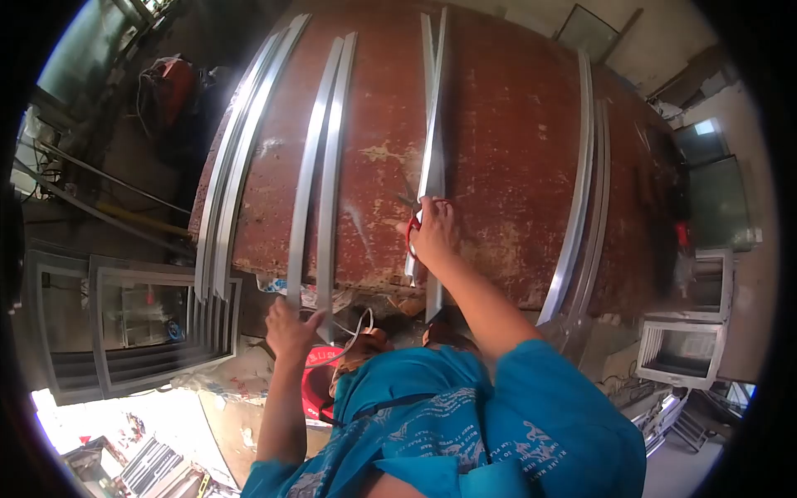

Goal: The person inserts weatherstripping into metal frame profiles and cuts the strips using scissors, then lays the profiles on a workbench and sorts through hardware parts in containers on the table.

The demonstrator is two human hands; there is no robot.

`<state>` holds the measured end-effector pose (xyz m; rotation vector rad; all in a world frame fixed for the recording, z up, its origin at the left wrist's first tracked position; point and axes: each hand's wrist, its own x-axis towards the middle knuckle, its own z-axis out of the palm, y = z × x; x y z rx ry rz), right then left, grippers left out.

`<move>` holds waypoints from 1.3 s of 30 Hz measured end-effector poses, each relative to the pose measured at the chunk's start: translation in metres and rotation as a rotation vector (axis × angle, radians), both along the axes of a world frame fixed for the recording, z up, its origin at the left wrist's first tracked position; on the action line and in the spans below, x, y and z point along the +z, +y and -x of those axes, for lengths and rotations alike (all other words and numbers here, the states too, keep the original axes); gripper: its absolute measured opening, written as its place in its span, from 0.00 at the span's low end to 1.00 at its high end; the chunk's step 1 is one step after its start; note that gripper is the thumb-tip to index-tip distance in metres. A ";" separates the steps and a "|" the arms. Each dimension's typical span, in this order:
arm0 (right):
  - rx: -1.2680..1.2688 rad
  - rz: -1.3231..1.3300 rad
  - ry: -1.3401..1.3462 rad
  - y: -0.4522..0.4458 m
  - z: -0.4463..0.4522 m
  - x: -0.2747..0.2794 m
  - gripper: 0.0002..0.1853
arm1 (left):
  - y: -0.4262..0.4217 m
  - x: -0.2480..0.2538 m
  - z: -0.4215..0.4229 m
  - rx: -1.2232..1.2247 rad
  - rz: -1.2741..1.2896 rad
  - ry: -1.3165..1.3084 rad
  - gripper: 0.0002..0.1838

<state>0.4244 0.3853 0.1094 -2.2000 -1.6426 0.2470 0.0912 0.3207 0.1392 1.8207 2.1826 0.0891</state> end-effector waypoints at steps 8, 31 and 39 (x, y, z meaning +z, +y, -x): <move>-0.372 0.140 -0.052 -0.005 0.004 -0.015 0.35 | 0.038 -0.029 -0.029 -0.363 0.214 -0.095 0.42; -0.523 -0.155 0.026 -0.050 -0.049 0.024 0.26 | 0.109 -0.003 0.046 -0.289 -0.265 0.101 0.31; -0.043 -0.078 0.227 -0.019 0.059 0.045 0.30 | 0.143 -0.028 0.169 -0.241 -0.193 0.285 0.24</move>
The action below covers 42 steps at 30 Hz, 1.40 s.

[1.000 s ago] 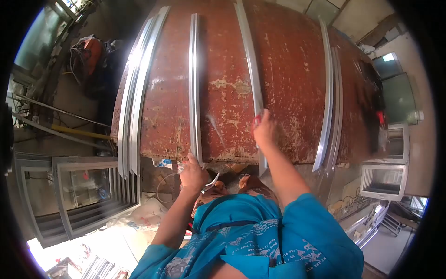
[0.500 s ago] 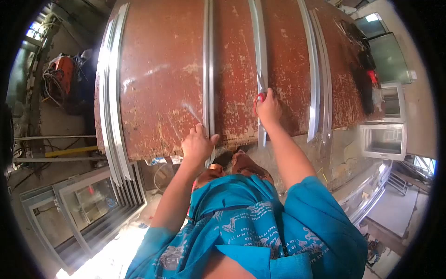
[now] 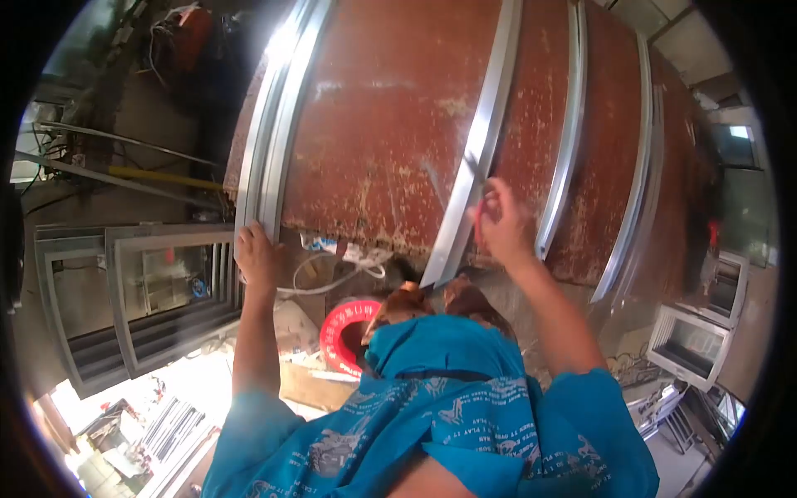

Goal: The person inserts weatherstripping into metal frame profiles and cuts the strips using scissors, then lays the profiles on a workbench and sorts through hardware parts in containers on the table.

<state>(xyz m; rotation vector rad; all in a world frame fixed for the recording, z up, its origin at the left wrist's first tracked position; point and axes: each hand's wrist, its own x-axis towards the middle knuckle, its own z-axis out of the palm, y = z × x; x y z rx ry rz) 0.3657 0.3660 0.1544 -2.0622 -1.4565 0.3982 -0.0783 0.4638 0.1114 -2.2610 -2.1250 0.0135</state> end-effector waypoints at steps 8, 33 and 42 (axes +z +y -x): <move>0.258 0.015 0.058 0.022 0.045 0.097 0.31 | -0.011 -0.024 -0.010 -0.152 -0.033 -0.127 0.23; 0.308 0.475 0.407 0.037 0.237 -0.027 0.36 | -0.022 -0.051 0.011 0.114 0.456 -1.100 0.32; -0.180 0.305 0.708 -0.006 0.205 -0.082 0.44 | -0.071 -0.045 -0.084 0.001 0.798 -1.560 0.26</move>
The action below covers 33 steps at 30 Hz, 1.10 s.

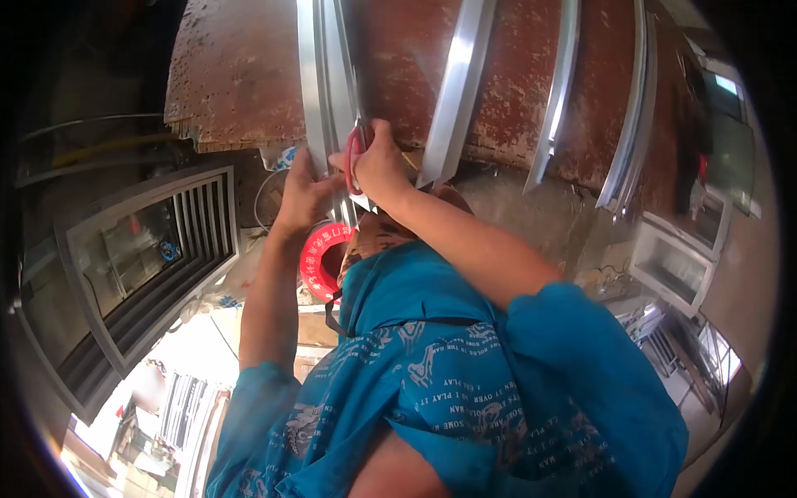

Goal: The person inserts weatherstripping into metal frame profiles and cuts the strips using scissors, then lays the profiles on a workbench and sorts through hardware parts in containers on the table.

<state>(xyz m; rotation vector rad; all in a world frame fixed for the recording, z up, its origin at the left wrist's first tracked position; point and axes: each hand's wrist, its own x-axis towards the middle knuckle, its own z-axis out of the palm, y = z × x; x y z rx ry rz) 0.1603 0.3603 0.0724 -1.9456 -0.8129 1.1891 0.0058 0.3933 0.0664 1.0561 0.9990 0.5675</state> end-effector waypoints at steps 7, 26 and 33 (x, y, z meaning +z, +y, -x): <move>-0.274 -0.155 0.426 0.004 -0.005 0.023 0.41 | 0.010 0.030 -0.012 0.106 0.126 -0.158 0.24; -0.155 -0.254 1.032 0.024 -0.072 0.059 0.26 | 0.048 0.062 -0.012 0.165 0.151 -0.131 0.27; -0.207 -0.199 -0.108 0.011 -0.055 0.022 0.40 | 0.065 0.030 0.020 0.137 -0.342 0.591 0.21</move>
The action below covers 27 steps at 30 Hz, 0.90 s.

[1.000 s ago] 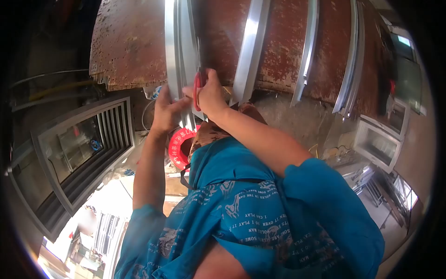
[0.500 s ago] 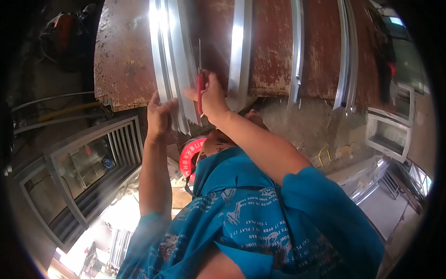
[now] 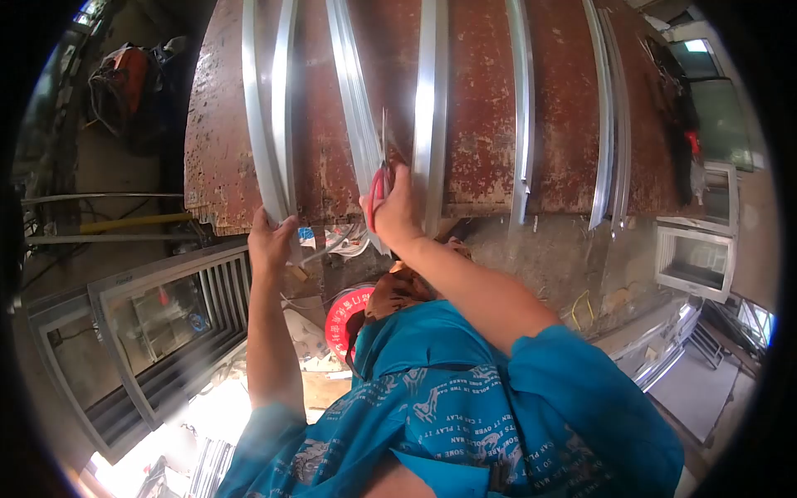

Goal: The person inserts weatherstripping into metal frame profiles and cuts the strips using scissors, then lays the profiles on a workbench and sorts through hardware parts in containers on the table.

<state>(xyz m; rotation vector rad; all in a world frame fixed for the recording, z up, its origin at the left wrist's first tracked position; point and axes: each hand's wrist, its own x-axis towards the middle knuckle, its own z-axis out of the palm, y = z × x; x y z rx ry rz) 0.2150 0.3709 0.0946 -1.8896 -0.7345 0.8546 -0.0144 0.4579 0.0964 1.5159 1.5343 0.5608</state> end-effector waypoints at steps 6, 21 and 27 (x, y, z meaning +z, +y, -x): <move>-0.015 0.140 -0.157 -0.002 0.002 -0.006 0.32 | -0.009 0.006 0.022 -0.123 -0.174 0.466 0.24; 0.324 -0.124 1.190 -0.032 -0.065 0.055 0.23 | -0.153 0.098 -0.041 0.131 0.345 -0.450 0.21; 0.305 -0.274 1.109 -0.049 -0.051 0.082 0.31 | -0.160 0.122 -0.112 0.065 0.414 -0.661 0.18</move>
